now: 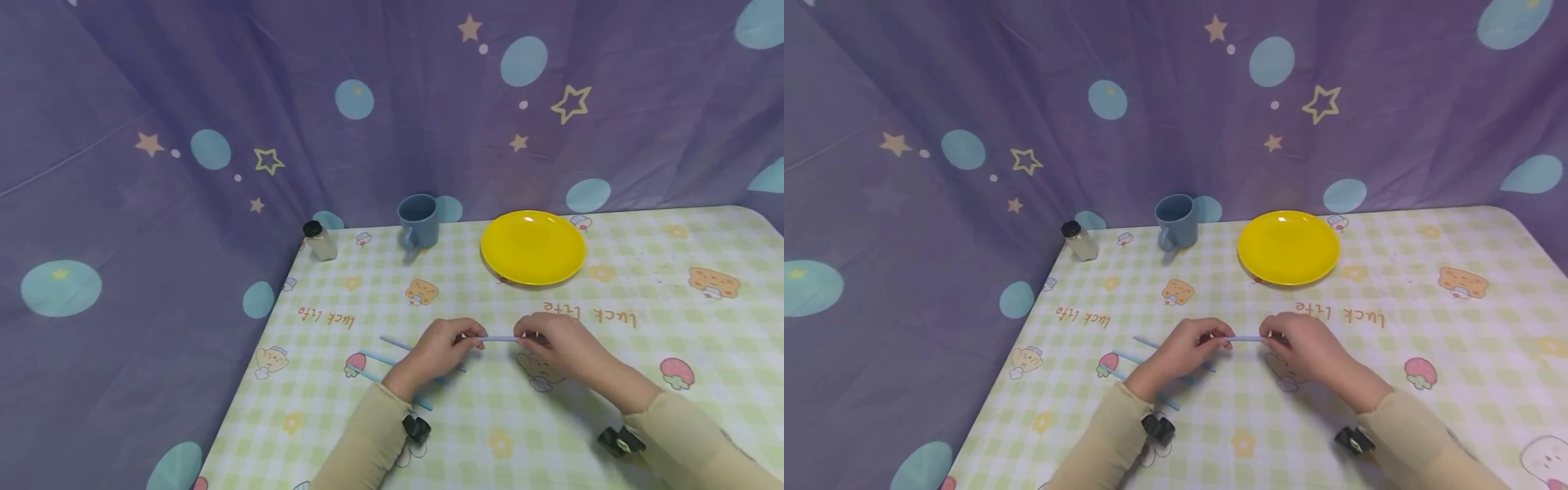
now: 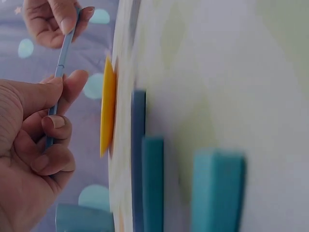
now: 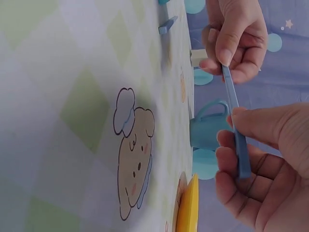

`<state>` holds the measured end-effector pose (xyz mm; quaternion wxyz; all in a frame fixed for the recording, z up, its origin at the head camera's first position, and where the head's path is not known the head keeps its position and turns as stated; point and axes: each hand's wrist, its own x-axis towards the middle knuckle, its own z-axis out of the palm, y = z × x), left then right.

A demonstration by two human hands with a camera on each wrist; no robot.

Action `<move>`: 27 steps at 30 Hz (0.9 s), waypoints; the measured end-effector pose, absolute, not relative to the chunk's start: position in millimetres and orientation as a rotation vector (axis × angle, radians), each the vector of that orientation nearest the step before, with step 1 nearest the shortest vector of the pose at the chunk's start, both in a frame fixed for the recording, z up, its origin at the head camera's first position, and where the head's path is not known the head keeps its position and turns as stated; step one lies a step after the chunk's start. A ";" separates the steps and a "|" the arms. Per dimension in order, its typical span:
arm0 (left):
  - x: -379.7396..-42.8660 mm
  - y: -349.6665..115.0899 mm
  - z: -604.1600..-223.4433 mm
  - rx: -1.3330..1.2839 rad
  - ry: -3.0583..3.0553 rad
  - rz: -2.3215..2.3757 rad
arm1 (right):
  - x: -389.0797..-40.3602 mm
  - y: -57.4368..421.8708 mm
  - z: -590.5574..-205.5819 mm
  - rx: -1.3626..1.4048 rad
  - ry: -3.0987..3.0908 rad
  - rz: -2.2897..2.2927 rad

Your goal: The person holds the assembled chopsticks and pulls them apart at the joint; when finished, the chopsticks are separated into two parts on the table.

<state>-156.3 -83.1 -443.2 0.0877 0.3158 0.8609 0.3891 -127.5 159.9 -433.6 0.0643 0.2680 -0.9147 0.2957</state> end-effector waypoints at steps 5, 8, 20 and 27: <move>-153.5 -70.4 -446.9 0.990 2.568 1.150 | -123.9 159.4 -433.8 0.857 -2.716 0.899; -151.3 -63.2 -447.2 1.017 2.560 1.156 | -121.9 159.3 -434.6 0.863 -2.711 0.911; -146.7 -57.1 -448.3 0.998 2.468 1.276 | -119.5 164.7 -448.8 0.944 -2.481 0.939; -151.7 -60.8 -449.0 0.998 2.521 1.295 | -118.8 170.9 -443.8 0.787 -2.595 0.987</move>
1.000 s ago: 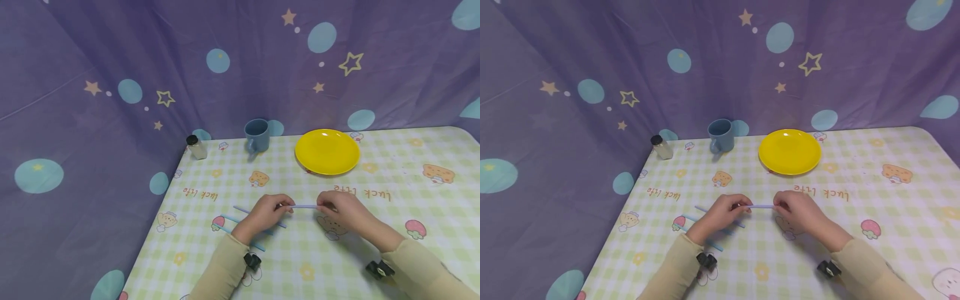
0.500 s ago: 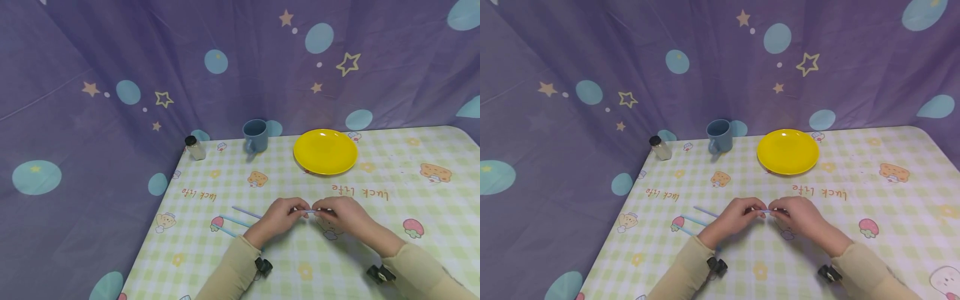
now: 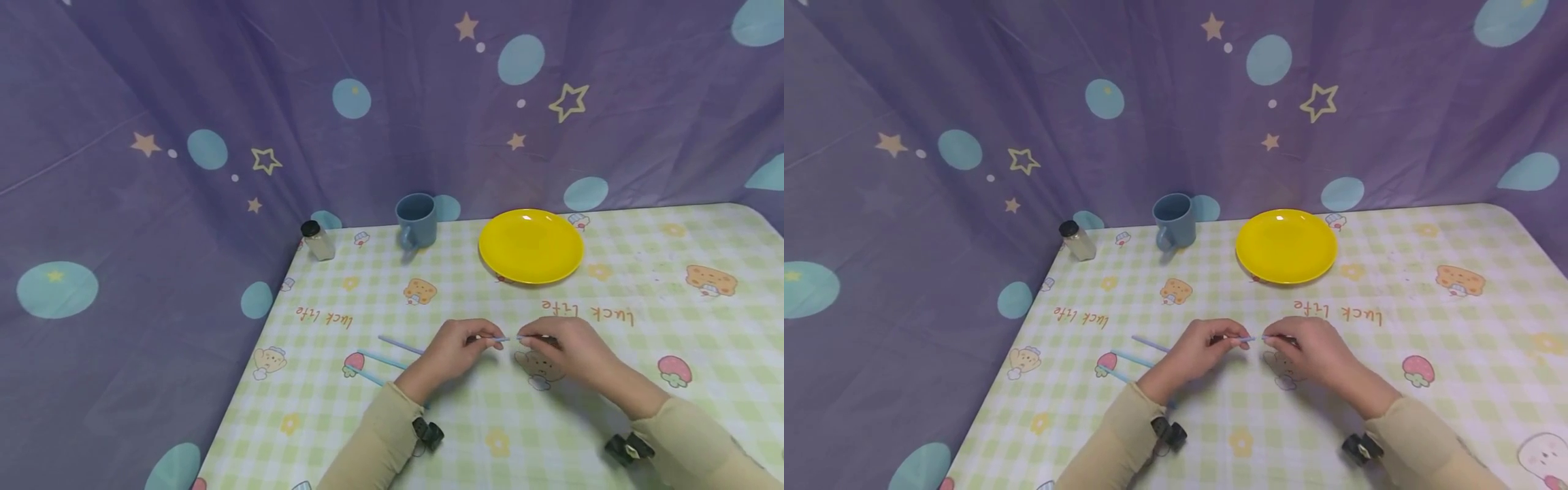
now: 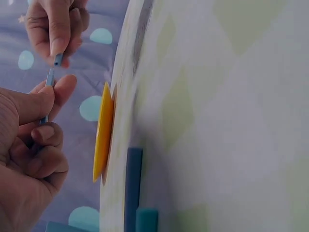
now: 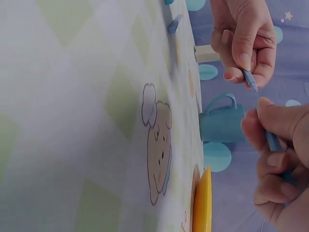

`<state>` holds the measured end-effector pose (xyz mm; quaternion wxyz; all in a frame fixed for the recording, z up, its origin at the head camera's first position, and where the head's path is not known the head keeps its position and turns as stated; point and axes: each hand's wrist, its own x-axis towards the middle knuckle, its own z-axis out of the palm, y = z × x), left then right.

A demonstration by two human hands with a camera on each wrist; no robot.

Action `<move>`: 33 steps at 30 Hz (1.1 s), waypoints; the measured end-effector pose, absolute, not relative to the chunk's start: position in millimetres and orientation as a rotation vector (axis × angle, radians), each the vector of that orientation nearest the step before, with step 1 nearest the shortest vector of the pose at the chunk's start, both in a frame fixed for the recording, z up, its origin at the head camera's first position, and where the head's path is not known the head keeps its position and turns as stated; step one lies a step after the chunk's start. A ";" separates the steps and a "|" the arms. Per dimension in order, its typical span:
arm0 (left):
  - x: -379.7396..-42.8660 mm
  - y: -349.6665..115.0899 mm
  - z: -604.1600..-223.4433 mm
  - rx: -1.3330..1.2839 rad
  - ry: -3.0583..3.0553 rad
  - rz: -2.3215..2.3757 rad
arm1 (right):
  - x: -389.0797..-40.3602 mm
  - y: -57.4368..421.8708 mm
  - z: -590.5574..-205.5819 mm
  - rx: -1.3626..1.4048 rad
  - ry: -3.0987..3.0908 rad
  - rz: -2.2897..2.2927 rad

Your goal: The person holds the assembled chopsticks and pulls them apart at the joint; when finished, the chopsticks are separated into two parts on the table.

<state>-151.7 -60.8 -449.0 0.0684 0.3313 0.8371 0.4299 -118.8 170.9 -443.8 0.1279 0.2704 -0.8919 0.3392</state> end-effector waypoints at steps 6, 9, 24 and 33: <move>-162.8 -67.1 -446.2 0.917 2.595 1.189 | -120.8 178.3 -439.1 0.640 -2.776 1.008; -169.3 -68.2 -445.6 0.872 2.631 1.150 | -122.0 181.3 -440.3 0.660 -2.821 1.013; -199.2 -43.6 -456.4 0.473 2.957 0.908 | -119.1 164.9 -459.8 0.586 -2.815 0.912; -209.8 -30.0 -459.4 0.330 3.007 0.783 | -120.0 154.1 -458.0 0.375 -3.002 0.829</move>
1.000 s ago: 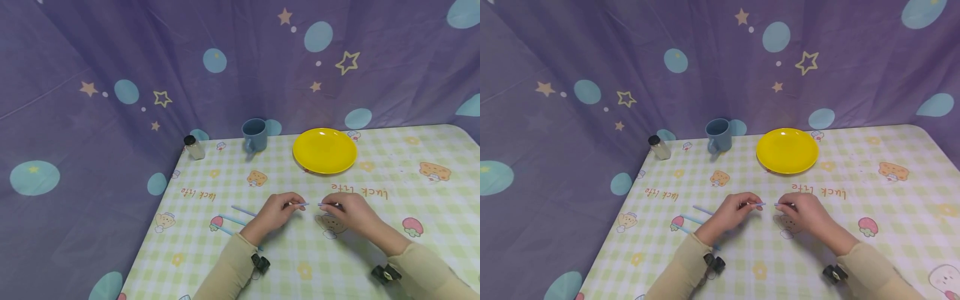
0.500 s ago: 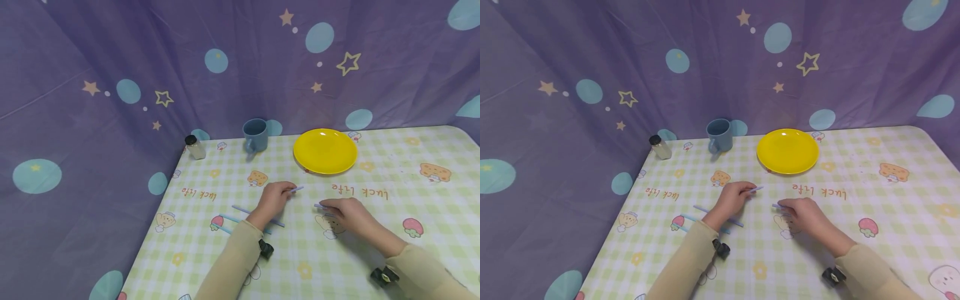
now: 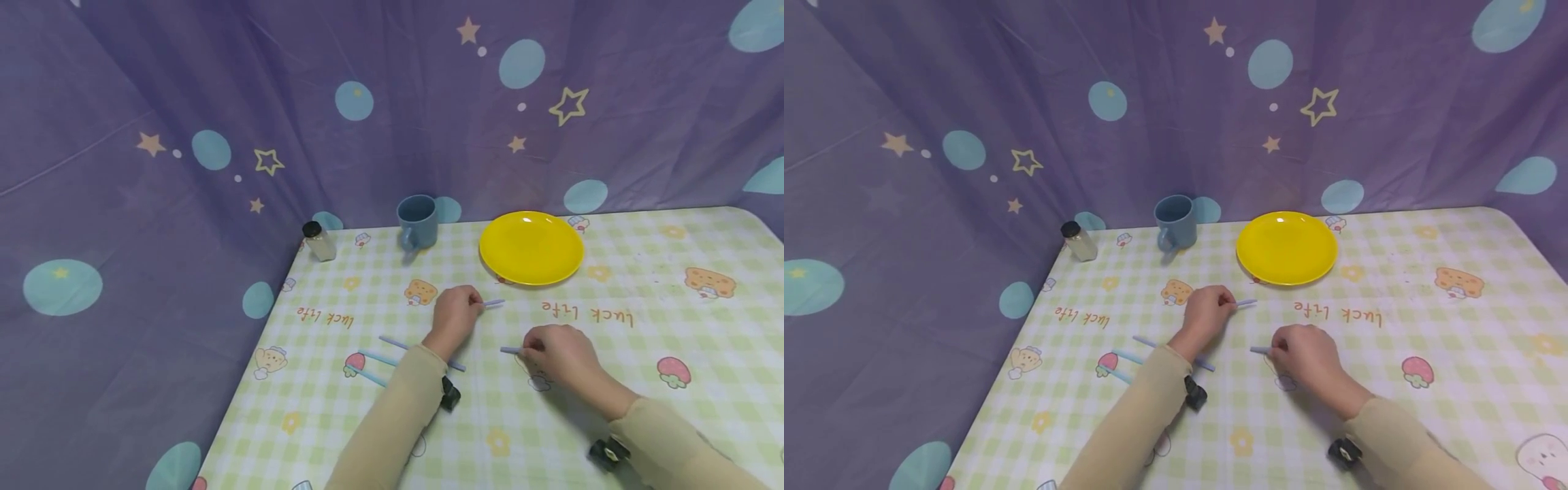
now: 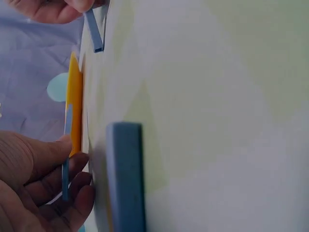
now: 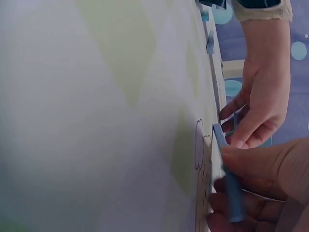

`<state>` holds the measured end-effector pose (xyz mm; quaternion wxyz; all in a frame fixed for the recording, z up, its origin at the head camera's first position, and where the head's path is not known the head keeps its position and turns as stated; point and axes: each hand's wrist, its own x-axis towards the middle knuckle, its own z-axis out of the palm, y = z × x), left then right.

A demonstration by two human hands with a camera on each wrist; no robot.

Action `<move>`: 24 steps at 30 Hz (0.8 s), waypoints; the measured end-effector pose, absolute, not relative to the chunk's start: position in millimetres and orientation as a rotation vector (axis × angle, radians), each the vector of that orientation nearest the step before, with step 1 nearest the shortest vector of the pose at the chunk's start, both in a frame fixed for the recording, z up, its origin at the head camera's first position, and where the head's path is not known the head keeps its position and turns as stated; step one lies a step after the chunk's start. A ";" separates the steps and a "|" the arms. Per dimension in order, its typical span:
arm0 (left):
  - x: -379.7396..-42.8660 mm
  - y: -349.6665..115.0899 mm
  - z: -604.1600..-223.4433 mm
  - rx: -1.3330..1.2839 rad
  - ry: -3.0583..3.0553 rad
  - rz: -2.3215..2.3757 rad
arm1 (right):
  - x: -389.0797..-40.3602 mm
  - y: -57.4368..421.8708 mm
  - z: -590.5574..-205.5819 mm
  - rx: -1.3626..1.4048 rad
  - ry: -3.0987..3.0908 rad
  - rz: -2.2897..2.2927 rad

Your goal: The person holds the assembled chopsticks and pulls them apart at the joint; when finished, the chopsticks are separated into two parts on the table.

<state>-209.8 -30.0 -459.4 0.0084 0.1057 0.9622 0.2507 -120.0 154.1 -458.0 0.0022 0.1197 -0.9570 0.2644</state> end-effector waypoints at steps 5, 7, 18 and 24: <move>-213.1 -24.2 -463.3 0.335 3.023 0.648 | -118.5 151.2 -460.4 0.369 -3.077 0.828; -214.4 -22.8 -465.0 0.344 3.031 0.612 | -118.1 150.6 -462.0 0.393 -3.086 0.851; -222.1 -22.4 -465.2 0.343 3.005 0.562 | -121.6 151.4 -466.6 0.477 -3.067 0.885; -220.9 -30.6 -455.3 0.336 2.949 0.575 | -121.1 153.1 -460.3 0.479 -3.076 0.903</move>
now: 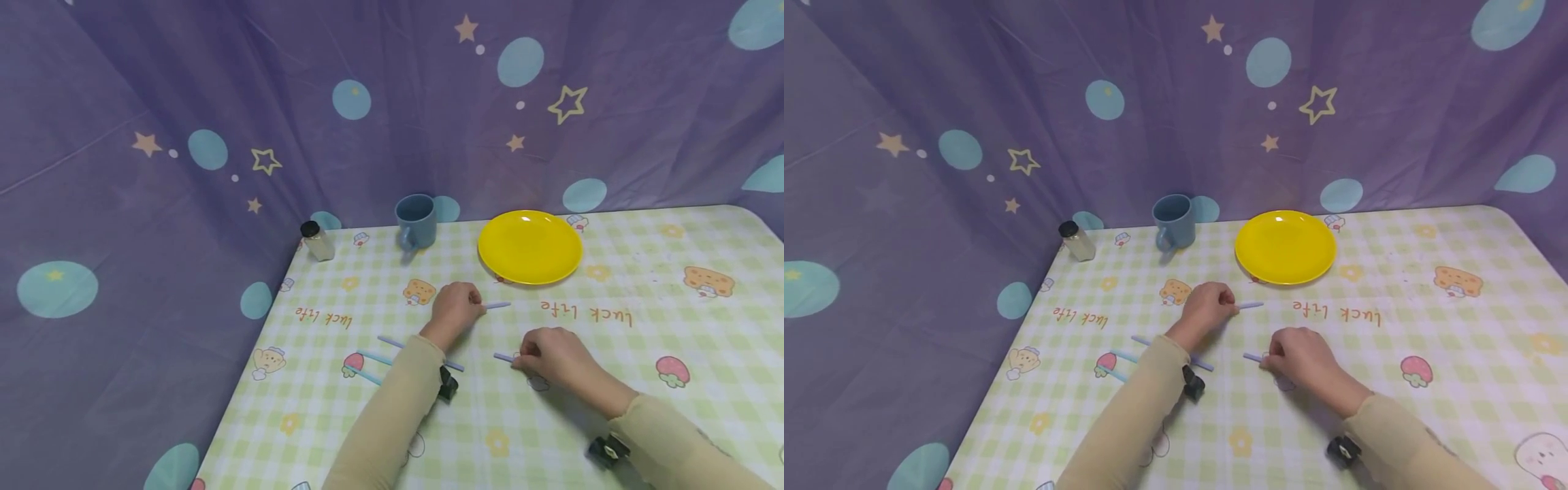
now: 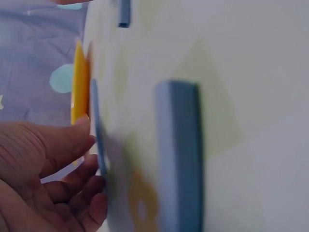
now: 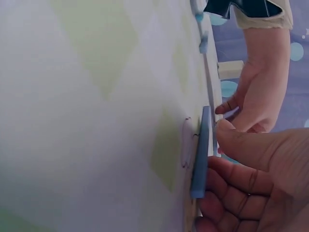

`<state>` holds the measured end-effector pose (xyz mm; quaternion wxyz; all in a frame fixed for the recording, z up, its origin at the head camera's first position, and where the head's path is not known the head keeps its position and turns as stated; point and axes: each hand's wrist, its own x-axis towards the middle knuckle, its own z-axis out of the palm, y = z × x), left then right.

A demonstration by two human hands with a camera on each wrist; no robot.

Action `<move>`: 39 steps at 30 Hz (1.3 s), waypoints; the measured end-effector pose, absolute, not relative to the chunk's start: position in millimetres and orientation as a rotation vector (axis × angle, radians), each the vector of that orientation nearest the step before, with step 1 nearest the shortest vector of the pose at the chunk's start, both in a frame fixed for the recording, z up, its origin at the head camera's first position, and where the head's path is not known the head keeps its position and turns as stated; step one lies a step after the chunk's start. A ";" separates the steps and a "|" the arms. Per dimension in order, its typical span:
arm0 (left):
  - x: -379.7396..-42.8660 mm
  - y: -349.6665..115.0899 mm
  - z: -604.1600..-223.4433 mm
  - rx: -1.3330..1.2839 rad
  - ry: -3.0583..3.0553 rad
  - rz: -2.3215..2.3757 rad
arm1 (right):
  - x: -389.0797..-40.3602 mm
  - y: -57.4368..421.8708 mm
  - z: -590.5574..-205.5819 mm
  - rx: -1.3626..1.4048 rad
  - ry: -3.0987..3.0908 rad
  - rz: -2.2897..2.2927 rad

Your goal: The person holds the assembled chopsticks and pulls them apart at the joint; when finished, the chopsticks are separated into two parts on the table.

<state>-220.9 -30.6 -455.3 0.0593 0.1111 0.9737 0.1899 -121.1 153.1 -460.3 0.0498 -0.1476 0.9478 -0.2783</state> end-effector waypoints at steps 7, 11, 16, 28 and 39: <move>-217.9 -52.1 -446.3 0.330 2.945 0.594 | -123.4 149.7 -453.4 -0.457 2.939 -0.866; -214.5 -67.7 -442.3 0.326 2.935 0.627 | -123.6 142.7 -450.3 -0.484 2.966 -0.907; -207.9 -85.7 -438.9 0.393 2.920 0.616 | -124.0 132.4 -450.7 -0.560 2.968 -0.952; -187.9 -121.0 -438.3 0.672 2.857 0.580 | -126.7 107.1 -455.2 -0.778 2.935 -1.000; -169.1 -157.7 -440.2 0.668 2.866 0.605 | -124.4 83.7 -459.8 -0.823 2.898 -0.945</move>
